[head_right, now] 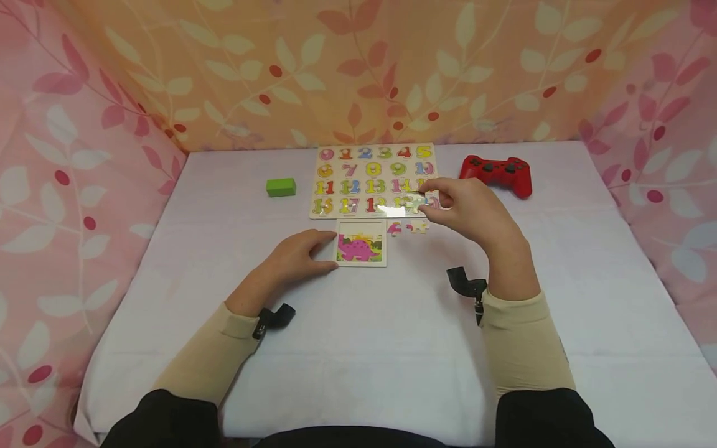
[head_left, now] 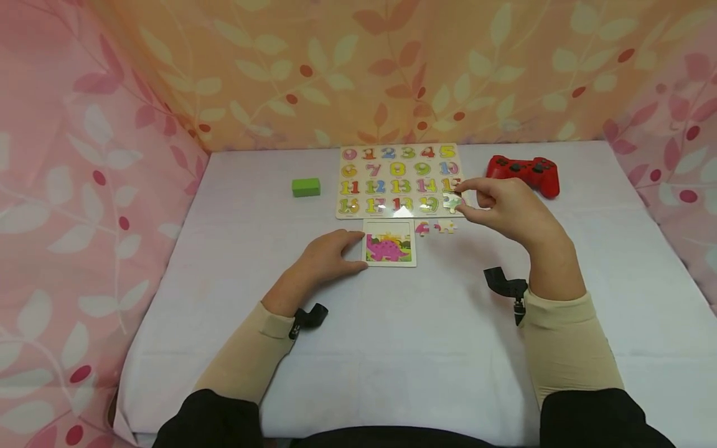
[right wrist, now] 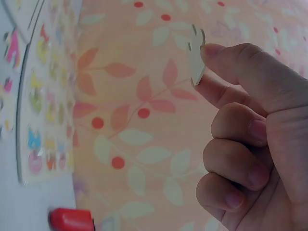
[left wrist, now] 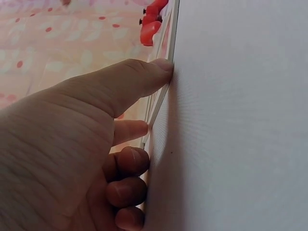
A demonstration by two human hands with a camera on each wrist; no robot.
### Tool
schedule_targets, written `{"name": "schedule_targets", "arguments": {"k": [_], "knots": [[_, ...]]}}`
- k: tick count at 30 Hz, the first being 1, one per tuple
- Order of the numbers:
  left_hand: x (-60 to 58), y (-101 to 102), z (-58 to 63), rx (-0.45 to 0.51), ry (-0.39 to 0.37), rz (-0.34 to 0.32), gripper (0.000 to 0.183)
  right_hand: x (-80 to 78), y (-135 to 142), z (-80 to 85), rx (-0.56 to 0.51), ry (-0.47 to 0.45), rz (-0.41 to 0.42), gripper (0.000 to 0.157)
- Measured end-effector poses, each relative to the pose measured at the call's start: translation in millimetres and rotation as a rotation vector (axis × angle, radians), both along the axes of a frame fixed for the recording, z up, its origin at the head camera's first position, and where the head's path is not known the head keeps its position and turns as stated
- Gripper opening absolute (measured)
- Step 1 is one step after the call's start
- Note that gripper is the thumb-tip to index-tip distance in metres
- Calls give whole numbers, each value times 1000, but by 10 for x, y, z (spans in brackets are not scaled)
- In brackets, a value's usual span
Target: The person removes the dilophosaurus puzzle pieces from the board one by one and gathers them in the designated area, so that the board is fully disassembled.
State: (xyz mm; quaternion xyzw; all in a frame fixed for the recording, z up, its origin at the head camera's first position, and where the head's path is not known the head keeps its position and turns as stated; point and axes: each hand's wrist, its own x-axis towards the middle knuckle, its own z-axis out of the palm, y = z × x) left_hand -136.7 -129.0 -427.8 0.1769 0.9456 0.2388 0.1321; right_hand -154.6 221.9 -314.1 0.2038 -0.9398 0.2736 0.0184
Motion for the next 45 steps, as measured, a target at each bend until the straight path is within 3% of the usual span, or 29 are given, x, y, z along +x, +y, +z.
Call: {"name": "schedule_targets", "arguments": {"k": [13,33,45], "knots": [[8,-25,-24,18,-6,8,75,-133,380,-282,60,-126,-85,32],[16,-13,-45,16,8,16,75,-379,604,-769,91,-335,-92,37],[10,-5,-58,9,32,13,75,-383,607,-944,136,-336,-79,33]]}}
